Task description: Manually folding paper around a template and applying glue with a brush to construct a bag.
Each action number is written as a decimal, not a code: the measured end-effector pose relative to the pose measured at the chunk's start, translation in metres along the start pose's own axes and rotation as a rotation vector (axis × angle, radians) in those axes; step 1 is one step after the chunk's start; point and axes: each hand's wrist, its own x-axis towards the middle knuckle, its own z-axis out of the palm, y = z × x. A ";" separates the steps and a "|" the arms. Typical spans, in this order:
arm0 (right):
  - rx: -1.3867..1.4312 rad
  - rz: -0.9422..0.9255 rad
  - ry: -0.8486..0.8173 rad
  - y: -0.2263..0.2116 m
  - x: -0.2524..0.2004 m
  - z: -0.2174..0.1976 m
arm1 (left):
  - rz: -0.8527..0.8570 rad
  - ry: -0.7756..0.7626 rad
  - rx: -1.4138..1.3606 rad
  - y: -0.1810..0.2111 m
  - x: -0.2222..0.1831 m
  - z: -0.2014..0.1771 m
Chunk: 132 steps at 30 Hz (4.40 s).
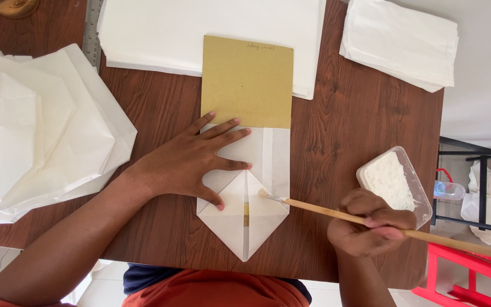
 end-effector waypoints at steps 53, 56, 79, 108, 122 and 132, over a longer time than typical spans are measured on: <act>-0.403 0.685 0.210 -0.010 0.092 -0.070 | -0.021 -0.006 -0.017 0.016 0.005 -0.020; -0.516 0.882 0.289 0.003 0.094 -0.122 | -0.066 0.032 -0.085 0.024 0.008 -0.024; -1.283 1.372 -0.158 0.013 0.097 -0.161 | -0.235 -0.090 -0.167 0.021 0.005 -0.015; -0.530 0.509 -1.075 -0.013 0.018 0.041 | -0.156 -0.039 -0.336 0.019 -0.002 -0.020; -0.272 0.565 -0.962 -0.003 0.016 0.029 | -0.264 -0.034 -0.109 0.044 -0.005 -0.020; -0.237 0.596 -0.922 0.001 0.011 0.028 | -0.481 0.454 0.030 0.083 -0.038 0.038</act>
